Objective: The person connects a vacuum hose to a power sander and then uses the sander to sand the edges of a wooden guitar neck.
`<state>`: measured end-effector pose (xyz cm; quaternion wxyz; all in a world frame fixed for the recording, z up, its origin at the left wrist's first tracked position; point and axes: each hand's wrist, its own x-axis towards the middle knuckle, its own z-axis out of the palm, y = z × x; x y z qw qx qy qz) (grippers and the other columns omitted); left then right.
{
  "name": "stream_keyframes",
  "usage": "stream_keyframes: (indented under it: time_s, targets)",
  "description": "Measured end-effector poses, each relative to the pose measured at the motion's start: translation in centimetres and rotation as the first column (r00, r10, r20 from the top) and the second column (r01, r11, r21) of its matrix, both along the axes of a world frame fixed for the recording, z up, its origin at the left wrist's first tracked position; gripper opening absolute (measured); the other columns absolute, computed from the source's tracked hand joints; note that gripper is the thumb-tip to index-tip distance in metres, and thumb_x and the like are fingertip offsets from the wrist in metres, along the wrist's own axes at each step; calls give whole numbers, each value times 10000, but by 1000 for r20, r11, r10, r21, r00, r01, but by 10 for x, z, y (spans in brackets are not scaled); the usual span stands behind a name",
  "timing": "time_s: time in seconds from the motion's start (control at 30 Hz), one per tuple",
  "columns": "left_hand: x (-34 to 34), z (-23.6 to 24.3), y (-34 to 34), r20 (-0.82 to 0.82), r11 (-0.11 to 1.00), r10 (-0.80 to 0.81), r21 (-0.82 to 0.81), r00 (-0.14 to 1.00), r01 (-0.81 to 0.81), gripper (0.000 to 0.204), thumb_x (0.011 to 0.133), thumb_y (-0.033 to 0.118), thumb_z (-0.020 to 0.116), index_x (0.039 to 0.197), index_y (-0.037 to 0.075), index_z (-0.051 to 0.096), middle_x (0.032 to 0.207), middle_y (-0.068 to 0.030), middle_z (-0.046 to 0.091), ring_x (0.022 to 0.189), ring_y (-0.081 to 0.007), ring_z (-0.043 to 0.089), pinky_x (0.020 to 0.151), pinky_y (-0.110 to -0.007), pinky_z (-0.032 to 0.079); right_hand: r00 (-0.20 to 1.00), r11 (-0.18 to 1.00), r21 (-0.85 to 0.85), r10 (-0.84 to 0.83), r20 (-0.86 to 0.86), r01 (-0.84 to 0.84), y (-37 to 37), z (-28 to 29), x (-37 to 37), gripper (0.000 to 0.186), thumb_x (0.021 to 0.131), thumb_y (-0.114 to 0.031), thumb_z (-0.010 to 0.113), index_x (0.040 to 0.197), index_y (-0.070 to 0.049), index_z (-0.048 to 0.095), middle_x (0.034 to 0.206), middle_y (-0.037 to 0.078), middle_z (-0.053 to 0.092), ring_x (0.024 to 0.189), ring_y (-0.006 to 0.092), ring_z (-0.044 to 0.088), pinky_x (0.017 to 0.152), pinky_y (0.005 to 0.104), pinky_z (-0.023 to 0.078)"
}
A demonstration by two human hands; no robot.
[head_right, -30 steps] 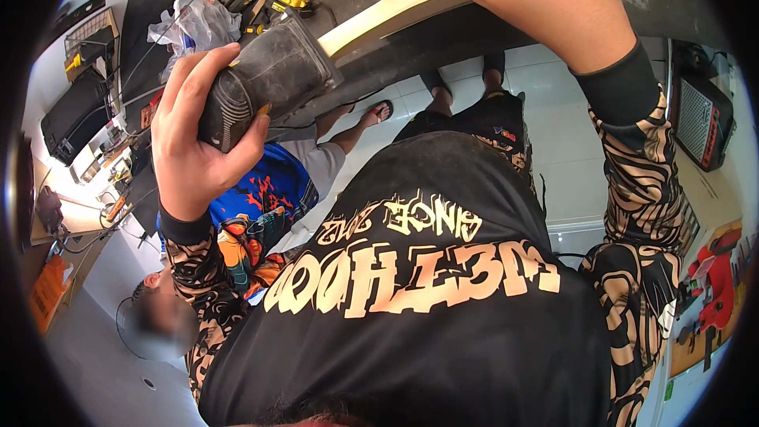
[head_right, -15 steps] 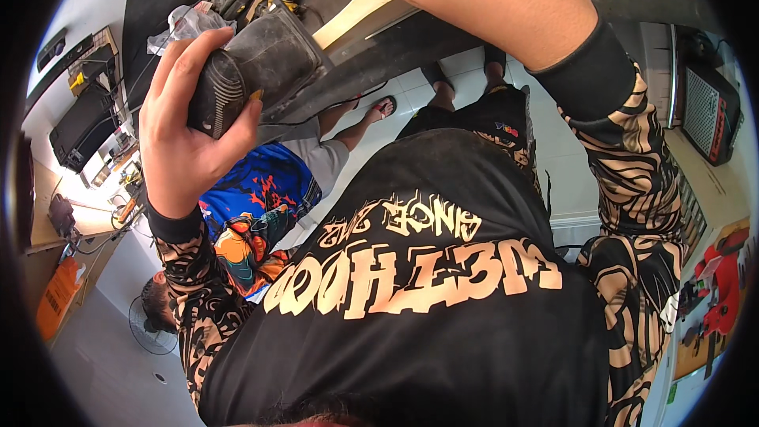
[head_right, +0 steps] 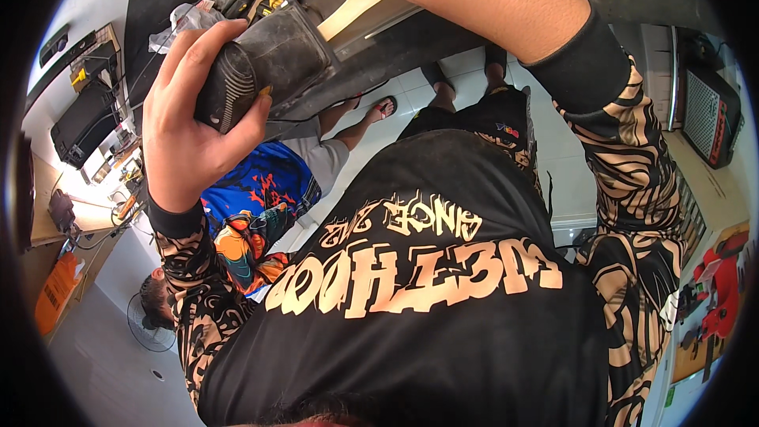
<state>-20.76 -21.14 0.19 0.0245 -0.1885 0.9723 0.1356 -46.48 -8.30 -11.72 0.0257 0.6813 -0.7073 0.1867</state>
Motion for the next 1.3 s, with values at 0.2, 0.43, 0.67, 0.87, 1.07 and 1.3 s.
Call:
stream_keyframes:
  time_s: [0.2,0.43,0.67,0.87,1.07,1.3]
  targets:
    - [-7,7,1,110,999,26,19,994,-29,621,755,108,842,1362,44,730,1145,-157,717,991,-358,738,918,-412,589,1000,1000,-8,-15,-19,14,0,-3,-1,392,973,-405,775,753,-80,764,616,95,681,598,285,717,605,414,567]
    - [1,4,-1,33,1000,12,7,999,-13,623,722,176,853,1331,114,737,1022,-123,657,884,-379,699,786,-457,578,999,1000,-21,-24,-35,23,1,-4,-2,402,976,-412,767,747,-82,762,618,101,683,607,289,722,610,416,570]
    - [-6,7,2,115,999,21,27,993,-24,618,758,110,838,1362,43,727,1144,-160,713,986,-370,729,915,-412,587,998,1000,-1,-30,-46,30,1,-4,-2,404,973,-406,765,733,-80,757,611,100,679,602,291,721,614,421,570]
    - [-9,1,2,105,999,10,39,994,-14,623,753,106,841,1361,32,725,1146,-163,712,992,-367,733,917,-415,587,1000,999,-25,-19,-9,19,3,-9,0,401,968,-397,763,724,-78,757,617,104,687,609,289,727,621,421,572]
    - [-7,-13,0,-24,998,-48,40,999,49,626,723,163,860,1334,108,736,1016,-125,662,866,-360,704,765,-441,579,1000,998,-67,-8,11,8,6,-14,3,393,973,-388,757,732,-79,765,641,100,710,622,293,737,629,425,576]
    - [-5,-21,-2,-54,996,-78,32,995,80,633,720,161,863,1339,101,740,1039,-125,682,871,-359,707,770,-435,582,999,1000,-26,-15,32,16,9,-18,7,386,977,-383,758,741,-78,764,645,100,710,623,292,736,625,424,576]
